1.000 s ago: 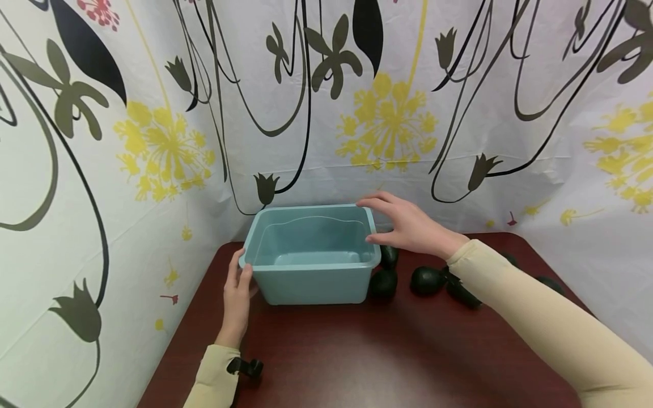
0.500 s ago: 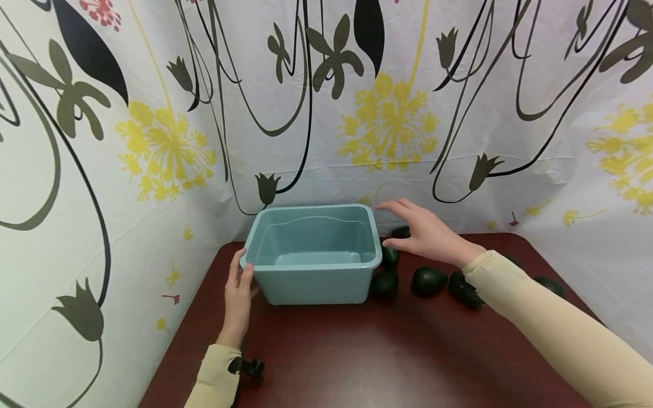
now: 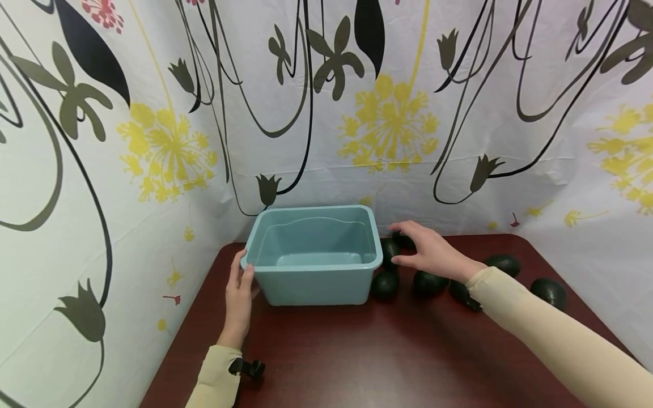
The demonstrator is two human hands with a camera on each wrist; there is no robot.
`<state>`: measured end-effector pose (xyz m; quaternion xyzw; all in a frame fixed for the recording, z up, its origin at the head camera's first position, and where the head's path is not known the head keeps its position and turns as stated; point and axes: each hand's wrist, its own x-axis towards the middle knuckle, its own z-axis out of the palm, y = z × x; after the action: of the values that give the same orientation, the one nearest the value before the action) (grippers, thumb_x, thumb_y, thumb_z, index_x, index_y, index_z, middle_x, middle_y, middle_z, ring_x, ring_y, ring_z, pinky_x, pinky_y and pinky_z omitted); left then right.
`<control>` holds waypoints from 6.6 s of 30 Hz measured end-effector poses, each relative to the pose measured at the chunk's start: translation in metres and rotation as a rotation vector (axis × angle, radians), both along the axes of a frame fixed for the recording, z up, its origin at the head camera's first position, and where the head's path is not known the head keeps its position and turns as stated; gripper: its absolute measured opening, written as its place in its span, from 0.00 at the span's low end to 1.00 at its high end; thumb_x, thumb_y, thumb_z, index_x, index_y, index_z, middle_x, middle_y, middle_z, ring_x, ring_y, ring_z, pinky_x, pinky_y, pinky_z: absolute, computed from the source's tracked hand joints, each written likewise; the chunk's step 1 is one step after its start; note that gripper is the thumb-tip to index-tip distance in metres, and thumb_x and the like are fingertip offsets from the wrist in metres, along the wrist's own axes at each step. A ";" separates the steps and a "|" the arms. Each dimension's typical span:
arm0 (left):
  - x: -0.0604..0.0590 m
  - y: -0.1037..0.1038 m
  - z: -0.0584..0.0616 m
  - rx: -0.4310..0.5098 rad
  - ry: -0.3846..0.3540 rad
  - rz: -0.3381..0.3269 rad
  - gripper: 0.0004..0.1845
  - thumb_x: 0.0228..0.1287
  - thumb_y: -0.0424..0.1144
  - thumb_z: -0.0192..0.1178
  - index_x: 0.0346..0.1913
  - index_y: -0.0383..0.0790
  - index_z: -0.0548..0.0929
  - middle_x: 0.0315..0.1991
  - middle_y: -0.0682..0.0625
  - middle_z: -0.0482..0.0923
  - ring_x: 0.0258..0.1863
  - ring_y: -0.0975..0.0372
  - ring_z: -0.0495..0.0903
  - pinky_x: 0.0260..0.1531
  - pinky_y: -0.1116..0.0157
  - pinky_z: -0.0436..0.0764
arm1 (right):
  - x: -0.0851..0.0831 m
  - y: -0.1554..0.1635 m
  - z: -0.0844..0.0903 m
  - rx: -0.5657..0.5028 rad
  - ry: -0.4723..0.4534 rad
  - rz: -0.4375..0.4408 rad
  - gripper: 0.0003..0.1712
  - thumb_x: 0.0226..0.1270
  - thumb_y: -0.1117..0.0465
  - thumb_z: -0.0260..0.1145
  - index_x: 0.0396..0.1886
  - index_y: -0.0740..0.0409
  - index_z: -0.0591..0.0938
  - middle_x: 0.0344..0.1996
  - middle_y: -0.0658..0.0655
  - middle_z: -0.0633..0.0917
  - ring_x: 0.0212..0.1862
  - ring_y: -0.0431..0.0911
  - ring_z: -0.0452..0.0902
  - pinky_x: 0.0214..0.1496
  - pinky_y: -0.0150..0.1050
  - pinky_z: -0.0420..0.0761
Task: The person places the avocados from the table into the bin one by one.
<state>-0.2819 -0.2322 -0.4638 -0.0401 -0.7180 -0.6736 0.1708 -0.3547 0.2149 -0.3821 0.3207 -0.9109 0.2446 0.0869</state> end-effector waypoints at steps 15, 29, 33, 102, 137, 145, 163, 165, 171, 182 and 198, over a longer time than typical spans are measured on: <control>-0.009 -0.004 -0.012 0.007 0.005 0.010 0.28 0.79 0.53 0.50 0.77 0.64 0.60 0.72 0.43 0.64 0.65 0.49 0.69 0.57 0.37 0.71 | -0.008 -0.001 -0.045 0.082 -0.072 0.024 0.39 0.59 0.40 0.76 0.67 0.49 0.75 0.63 0.51 0.75 0.62 0.49 0.74 0.58 0.53 0.77; -0.021 -0.006 -0.030 -0.014 0.032 0.055 0.26 0.79 0.51 0.50 0.75 0.70 0.62 0.70 0.52 0.65 0.64 0.50 0.71 0.54 0.36 0.73 | -0.007 -0.003 -0.072 0.129 -0.177 0.058 0.35 0.58 0.54 0.78 0.65 0.47 0.76 0.61 0.52 0.76 0.55 0.50 0.77 0.53 0.50 0.78; -0.020 -0.007 -0.030 -0.012 0.026 0.053 0.26 0.80 0.51 0.50 0.75 0.70 0.62 0.71 0.52 0.65 0.64 0.50 0.70 0.55 0.36 0.73 | -0.008 -0.007 -0.078 0.151 -0.164 0.074 0.36 0.57 0.56 0.79 0.66 0.51 0.76 0.61 0.52 0.76 0.59 0.52 0.76 0.55 0.52 0.77; 0.000 0.003 -0.002 0.002 0.012 0.003 0.28 0.80 0.49 0.49 0.78 0.61 0.59 0.73 0.45 0.62 0.65 0.49 0.69 0.58 0.35 0.70 | 0.005 -0.010 -0.113 0.009 -0.166 -0.001 0.34 0.52 0.50 0.82 0.60 0.41 0.80 0.56 0.42 0.79 0.56 0.40 0.75 0.56 0.48 0.78; -0.002 0.000 -0.006 -0.008 -0.004 0.020 0.27 0.80 0.49 0.49 0.77 0.64 0.60 0.73 0.45 0.61 0.66 0.47 0.67 0.57 0.34 0.69 | 0.035 0.001 -0.096 -0.025 -0.103 -0.035 0.33 0.53 0.49 0.81 0.60 0.41 0.81 0.52 0.37 0.78 0.49 0.36 0.76 0.52 0.43 0.80; -0.017 -0.006 -0.027 -0.029 0.018 0.047 0.26 0.80 0.51 0.49 0.75 0.73 0.61 0.72 0.52 0.62 0.66 0.51 0.68 0.56 0.36 0.72 | 0.038 0.005 -0.092 -0.039 -0.084 -0.064 0.33 0.53 0.50 0.81 0.60 0.37 0.80 0.51 0.37 0.76 0.49 0.36 0.75 0.51 0.41 0.79; -0.017 -0.011 -0.028 -0.005 0.004 0.043 0.26 0.80 0.50 0.49 0.76 0.70 0.61 0.73 0.50 0.61 0.66 0.49 0.68 0.57 0.35 0.70 | 0.039 0.014 -0.080 -0.096 -0.077 -0.087 0.33 0.56 0.49 0.80 0.62 0.30 0.77 0.54 0.35 0.77 0.53 0.37 0.75 0.53 0.46 0.79; -0.018 -0.011 -0.028 -0.010 0.013 0.036 0.26 0.80 0.50 0.49 0.76 0.69 0.60 0.74 0.50 0.61 0.67 0.49 0.68 0.57 0.35 0.70 | 0.039 0.014 -0.080 -0.107 -0.080 -0.095 0.33 0.56 0.49 0.80 0.62 0.30 0.77 0.55 0.36 0.77 0.54 0.38 0.75 0.53 0.46 0.78; -0.017 -0.006 -0.032 -0.020 0.008 0.041 0.25 0.79 0.55 0.50 0.74 0.73 0.62 0.71 0.53 0.62 0.65 0.49 0.70 0.56 0.35 0.71 | 0.043 0.019 -0.083 -0.110 -0.075 -0.107 0.33 0.55 0.47 0.80 0.61 0.29 0.77 0.55 0.35 0.77 0.56 0.38 0.75 0.54 0.47 0.78; -0.015 -0.006 -0.032 -0.026 0.024 0.067 0.25 0.79 0.53 0.50 0.74 0.73 0.62 0.70 0.53 0.64 0.64 0.52 0.70 0.54 0.37 0.75 | 0.044 0.022 -0.080 -0.121 -0.042 -0.108 0.34 0.55 0.49 0.81 0.62 0.34 0.79 0.55 0.34 0.78 0.56 0.36 0.74 0.55 0.47 0.78; -0.014 -0.007 -0.032 -0.038 0.038 0.074 0.25 0.78 0.55 0.50 0.74 0.74 0.62 0.69 0.55 0.65 0.63 0.54 0.70 0.54 0.37 0.74 | 0.050 0.021 -0.059 -0.121 -0.005 -0.115 0.35 0.57 0.47 0.80 0.64 0.37 0.78 0.56 0.36 0.77 0.56 0.36 0.74 0.54 0.47 0.79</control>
<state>-0.2959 -0.2391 -0.4961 -0.0295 -0.7282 -0.6522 0.2083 -0.3051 0.2357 -0.4407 0.2614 -0.9115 0.2949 0.1175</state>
